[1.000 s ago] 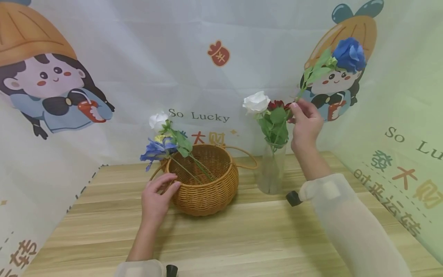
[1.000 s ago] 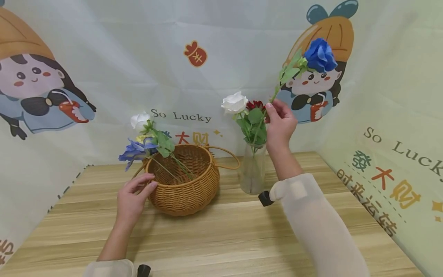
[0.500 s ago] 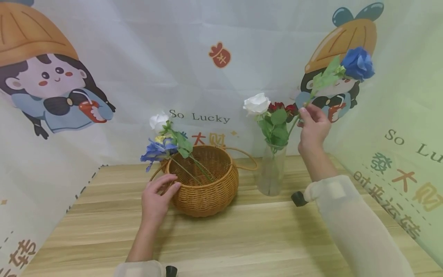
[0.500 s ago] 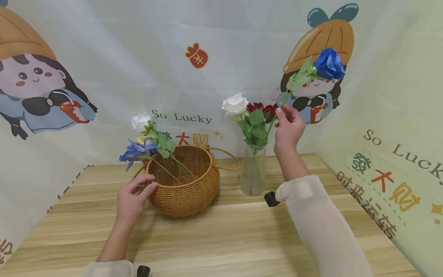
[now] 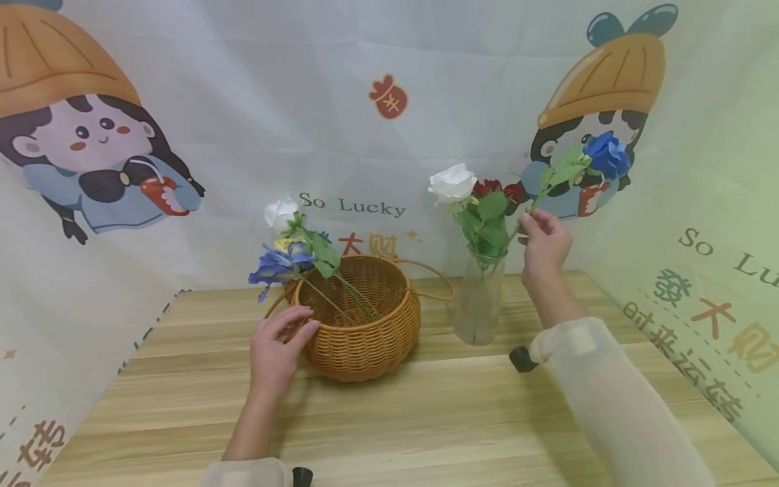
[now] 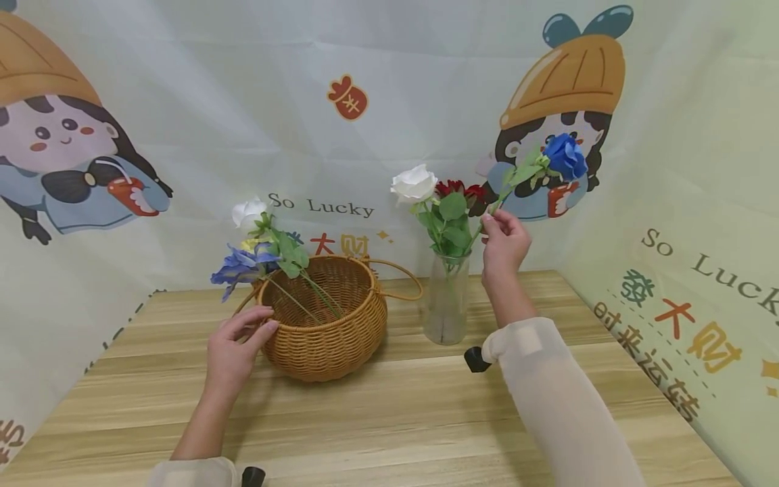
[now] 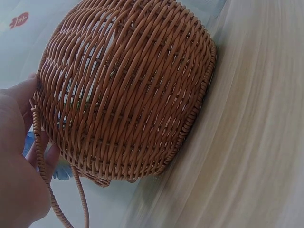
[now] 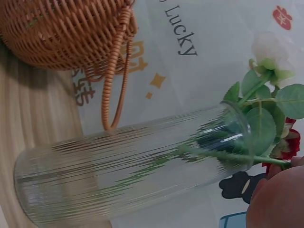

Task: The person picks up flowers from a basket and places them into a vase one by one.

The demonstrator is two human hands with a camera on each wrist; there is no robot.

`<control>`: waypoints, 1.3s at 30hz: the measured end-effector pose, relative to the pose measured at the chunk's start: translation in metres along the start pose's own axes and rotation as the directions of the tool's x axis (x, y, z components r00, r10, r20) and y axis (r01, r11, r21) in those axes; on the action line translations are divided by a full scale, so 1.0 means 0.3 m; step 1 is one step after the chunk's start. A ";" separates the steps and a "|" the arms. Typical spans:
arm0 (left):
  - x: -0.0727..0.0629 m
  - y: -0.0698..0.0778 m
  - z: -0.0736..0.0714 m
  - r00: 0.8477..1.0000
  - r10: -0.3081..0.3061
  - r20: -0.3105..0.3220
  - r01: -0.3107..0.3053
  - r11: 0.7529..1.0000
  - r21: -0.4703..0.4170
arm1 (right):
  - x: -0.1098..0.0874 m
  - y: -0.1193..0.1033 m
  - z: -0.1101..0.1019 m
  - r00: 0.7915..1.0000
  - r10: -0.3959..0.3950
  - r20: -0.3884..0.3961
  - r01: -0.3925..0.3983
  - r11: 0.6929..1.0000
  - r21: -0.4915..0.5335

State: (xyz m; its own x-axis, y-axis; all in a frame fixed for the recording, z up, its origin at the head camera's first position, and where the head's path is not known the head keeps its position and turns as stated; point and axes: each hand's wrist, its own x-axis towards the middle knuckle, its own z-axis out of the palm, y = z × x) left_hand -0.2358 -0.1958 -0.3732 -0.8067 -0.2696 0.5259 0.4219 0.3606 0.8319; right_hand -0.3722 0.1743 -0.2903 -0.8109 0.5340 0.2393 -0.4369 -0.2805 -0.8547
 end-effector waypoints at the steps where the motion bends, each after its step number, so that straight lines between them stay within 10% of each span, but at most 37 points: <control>1: 0.000 -0.001 0.000 1.000 -0.001 0.000 0.001 1.000 0.001 | -0.001 0.008 -0.003 1.000 0.005 -0.002 -0.005 1.000 -0.009; 16: 0.000 -0.003 0.000 1.000 0.011 -0.009 -0.011 1.000 -0.003 | -0.025 0.089 -0.016 0.999 0.031 -0.039 -0.034 0.997 -0.070; 39: -0.002 0.000 0.002 1.000 0.004 -0.001 -0.004 1.000 -0.019 | -0.036 0.107 -0.033 0.978 -0.205 0.035 0.205 0.925 -0.319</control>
State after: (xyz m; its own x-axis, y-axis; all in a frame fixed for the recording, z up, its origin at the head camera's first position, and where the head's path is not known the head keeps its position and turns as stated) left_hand -0.2357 -0.1951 -0.3737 -0.8045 -0.2686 0.5297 0.4334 0.3444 0.8328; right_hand -0.3736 0.1675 -0.3248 -0.7176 0.5516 0.4252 -0.4461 0.1047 -0.8888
